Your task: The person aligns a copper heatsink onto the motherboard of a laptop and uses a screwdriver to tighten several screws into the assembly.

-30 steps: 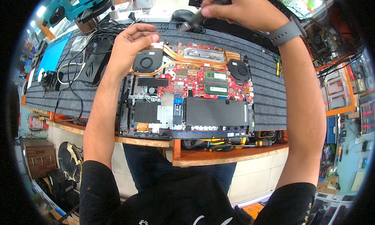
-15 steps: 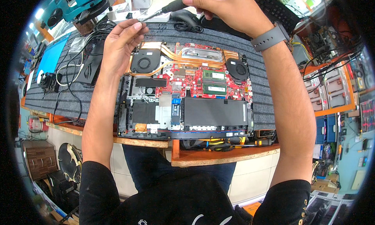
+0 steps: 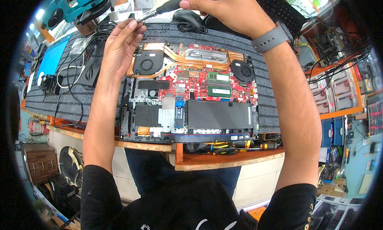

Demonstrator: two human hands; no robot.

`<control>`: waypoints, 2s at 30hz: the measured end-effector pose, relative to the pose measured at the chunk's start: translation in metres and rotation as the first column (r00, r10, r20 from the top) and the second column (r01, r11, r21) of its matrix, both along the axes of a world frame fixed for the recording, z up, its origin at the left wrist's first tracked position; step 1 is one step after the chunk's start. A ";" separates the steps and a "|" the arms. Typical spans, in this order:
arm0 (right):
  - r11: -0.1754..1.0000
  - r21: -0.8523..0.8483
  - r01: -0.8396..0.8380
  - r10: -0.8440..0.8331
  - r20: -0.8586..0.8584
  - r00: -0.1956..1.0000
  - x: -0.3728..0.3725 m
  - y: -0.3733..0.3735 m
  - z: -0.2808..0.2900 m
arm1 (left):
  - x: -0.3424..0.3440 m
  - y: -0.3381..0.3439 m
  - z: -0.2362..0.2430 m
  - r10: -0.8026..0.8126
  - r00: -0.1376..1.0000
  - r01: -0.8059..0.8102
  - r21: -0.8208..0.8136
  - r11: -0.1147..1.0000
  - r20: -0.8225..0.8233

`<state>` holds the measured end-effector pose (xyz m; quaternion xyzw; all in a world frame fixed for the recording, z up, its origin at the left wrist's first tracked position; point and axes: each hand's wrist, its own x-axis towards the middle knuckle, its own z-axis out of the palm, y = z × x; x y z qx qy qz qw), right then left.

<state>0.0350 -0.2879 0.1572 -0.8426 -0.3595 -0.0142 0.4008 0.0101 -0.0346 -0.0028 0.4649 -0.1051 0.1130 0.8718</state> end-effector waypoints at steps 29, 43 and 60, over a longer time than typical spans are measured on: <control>0.760 -0.649 0.037 0.101 0.174 0.980 0.030 -0.101 -0.021 | -0.009 -0.014 0.012 0.086 0.990 -0.111 0.227 0.968 0.116; 0.728 -0.682 0.062 0.105 0.201 0.974 0.034 -0.093 -0.028 | -0.010 -0.013 0.014 0.086 0.990 -0.111 0.237 0.965 0.110; 0.651 -0.754 0.090 0.172 0.262 0.950 0.043 -0.080 -0.027 | -0.008 -0.012 0.012 0.065 0.995 -0.079 0.208 0.975 0.074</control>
